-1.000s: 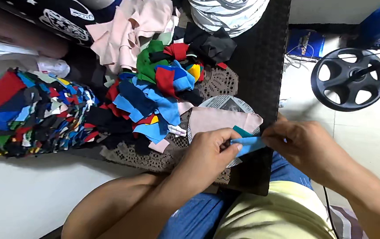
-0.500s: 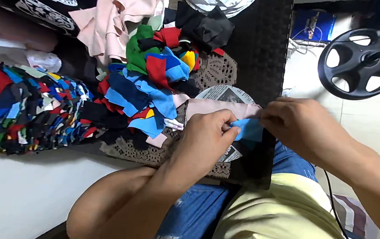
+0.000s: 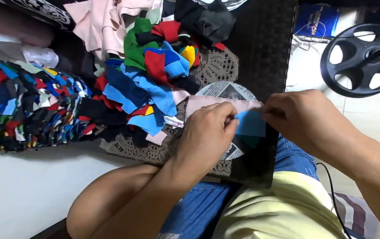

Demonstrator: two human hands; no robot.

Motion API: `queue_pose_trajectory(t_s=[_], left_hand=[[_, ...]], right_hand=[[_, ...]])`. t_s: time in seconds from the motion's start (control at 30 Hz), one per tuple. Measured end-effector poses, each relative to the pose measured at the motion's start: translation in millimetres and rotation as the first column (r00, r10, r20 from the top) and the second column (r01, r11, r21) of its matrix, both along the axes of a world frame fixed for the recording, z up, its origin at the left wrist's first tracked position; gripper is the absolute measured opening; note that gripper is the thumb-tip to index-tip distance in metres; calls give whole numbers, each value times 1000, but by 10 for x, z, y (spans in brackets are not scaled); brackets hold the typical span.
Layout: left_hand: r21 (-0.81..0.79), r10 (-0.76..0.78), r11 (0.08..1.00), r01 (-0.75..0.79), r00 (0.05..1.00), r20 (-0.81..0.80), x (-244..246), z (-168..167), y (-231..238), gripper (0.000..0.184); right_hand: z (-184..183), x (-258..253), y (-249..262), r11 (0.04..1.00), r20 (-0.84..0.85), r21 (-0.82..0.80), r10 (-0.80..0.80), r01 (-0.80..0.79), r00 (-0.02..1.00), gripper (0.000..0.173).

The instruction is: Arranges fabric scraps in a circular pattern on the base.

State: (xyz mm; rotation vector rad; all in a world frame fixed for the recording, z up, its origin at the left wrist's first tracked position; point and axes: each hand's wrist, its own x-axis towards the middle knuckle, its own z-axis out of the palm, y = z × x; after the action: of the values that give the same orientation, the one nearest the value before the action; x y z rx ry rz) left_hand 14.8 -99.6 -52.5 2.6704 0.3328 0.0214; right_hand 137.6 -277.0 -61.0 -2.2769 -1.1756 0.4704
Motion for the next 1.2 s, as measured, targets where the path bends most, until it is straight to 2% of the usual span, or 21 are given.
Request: queue_pose_trajectory(t_s=[1.03,1.1,1.2], left_hand=[[80,-54,995,51,998,28,55,-8,15,8],[64,-45,997,44,999,19,59,-5,11,7],[53,-35,998,33,999,22,63,-14,9,7]], right_hand=[[-31,-51,18,999,53,41,-5,3,999,6],[-48,-69,-10,995,50,99,-37,32,998,7],[-154,-107,-167,954,59,262,-167,146,984,13]])
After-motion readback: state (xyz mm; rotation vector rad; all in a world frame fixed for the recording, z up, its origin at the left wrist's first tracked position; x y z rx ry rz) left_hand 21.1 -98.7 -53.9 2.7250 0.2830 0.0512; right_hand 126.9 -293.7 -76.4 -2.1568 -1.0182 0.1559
